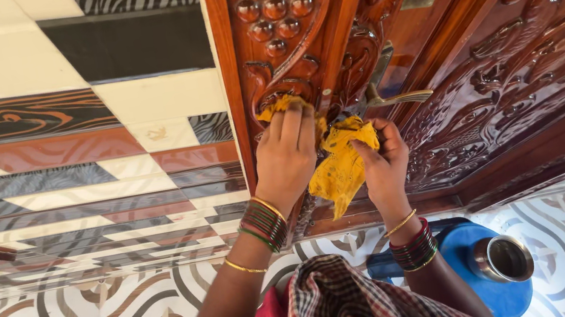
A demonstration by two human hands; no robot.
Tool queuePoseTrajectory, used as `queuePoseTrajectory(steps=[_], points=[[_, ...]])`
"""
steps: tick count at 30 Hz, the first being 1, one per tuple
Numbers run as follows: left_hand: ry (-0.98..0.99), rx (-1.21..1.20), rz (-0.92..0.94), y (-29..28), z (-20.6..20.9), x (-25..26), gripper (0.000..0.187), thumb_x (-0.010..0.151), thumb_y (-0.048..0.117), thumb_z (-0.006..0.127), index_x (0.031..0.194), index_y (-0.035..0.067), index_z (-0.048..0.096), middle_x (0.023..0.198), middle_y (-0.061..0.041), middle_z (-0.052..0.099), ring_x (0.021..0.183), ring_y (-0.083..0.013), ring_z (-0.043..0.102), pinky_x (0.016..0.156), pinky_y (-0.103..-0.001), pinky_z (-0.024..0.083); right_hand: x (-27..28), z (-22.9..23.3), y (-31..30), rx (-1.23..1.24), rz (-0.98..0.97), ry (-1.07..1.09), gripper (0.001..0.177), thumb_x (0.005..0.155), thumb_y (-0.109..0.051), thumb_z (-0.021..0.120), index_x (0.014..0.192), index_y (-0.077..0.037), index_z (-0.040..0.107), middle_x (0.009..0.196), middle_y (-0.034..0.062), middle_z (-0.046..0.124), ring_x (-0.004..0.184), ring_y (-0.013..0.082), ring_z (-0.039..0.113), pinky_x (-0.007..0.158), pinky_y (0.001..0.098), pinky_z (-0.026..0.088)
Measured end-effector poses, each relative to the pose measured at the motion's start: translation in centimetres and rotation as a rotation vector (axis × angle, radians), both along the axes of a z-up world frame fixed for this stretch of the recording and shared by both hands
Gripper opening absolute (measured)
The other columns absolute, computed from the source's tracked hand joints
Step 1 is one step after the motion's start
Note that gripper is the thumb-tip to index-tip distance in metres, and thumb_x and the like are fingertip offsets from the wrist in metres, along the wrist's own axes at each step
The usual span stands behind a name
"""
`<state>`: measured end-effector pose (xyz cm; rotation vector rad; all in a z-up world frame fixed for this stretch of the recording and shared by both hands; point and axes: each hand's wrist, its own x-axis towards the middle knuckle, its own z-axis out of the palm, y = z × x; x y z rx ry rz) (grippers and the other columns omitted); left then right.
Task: The person wipes the surface of a carved wooden door using a yellow cloth. They systematically clean the intricate carvings and the door handle area, moving the cloth back and forth to remove dust or dirt from the woodwork.
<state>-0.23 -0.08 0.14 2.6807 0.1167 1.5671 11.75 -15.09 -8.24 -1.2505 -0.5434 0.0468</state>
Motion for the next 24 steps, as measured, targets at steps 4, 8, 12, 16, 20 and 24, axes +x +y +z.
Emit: queuePoseTrajectory(steps=[4,8,12,16,20,24], points=[[-0.072,0.029,-0.014,1.1,1.3,0.7,0.032,0.089,0.009,0.063,0.118,-0.002,0.064,0.121,-0.013,0.060,0.102,-0.0273,0.062,0.083,-0.038,0.054,-0.3,0.2,0.4,0.032,0.016,-0.022,0.027,0.092,0.012,0.065,0.116,0.001,0.059,0.104,0.0025,0.066,0.095,0.0078,0.062,0.087,0.0233,0.051],[-0.018,0.057,-0.014,0.3,0.5,0.8,0.031,0.091,0.008,0.063,0.120,-0.003,0.064,0.121,-0.014,0.060,0.104,-0.0265,0.062,0.084,-0.036,0.055,-0.6,0.8,0.2,-0.007,-0.008,-0.003,0.028,0.091,0.011,0.064,0.117,0.001,0.060,0.103,0.0028,0.067,0.093,0.0080,0.062,0.085,0.0230,0.051],[0.032,0.150,-0.075,1.5,0.1,0.6,0.034,0.089,0.012,0.064,0.120,-0.003,0.064,0.120,-0.014,0.061,0.102,-0.0260,0.061,0.080,-0.036,0.055,-0.9,0.6,0.3,-0.018,-0.008,0.002,0.026,0.092,0.010,0.064,0.116,0.002,0.059,0.103,0.0036,0.067,0.092,0.0086,0.063,0.083,0.0234,0.051],[-0.013,0.121,-0.043,3.1,0.4,-0.1,0.025,0.090,0.008,0.065,0.115,0.003,0.064,0.110,-0.011,0.059,0.097,-0.0277,0.062,0.077,-0.040,0.054,-0.4,-0.1,0.3,-0.011,-0.038,-0.032,0.028,0.091,0.010,0.066,0.117,0.002,0.058,0.103,0.0032,0.066,0.093,0.0079,0.062,0.084,0.0232,0.051],[-0.150,-0.087,-0.023,2.6,-1.3,0.1,0.035,0.080,-0.002,0.064,0.115,-0.002,0.061,0.119,-0.017,0.060,0.101,-0.0329,0.063,0.082,-0.041,0.056,0.3,-0.6,-1.2,-0.006,-0.058,-0.014,0.025,0.092,0.010,0.066,0.115,0.002,0.060,0.103,0.0035,0.067,0.093,0.0085,0.063,0.085,0.0233,0.052],[-0.114,-0.188,0.003,0.6,-5.3,-0.1,0.042,0.072,0.001,0.067,0.114,-0.001,0.061,0.116,-0.016,0.059,0.103,-0.0348,0.064,0.081,-0.043,0.057,0.5,-0.7,-2.1,0.017,-0.083,0.040,0.024,0.093,0.009,0.066,0.115,0.002,0.061,0.103,0.0033,0.067,0.093,0.0088,0.063,0.085,0.0236,0.052]])
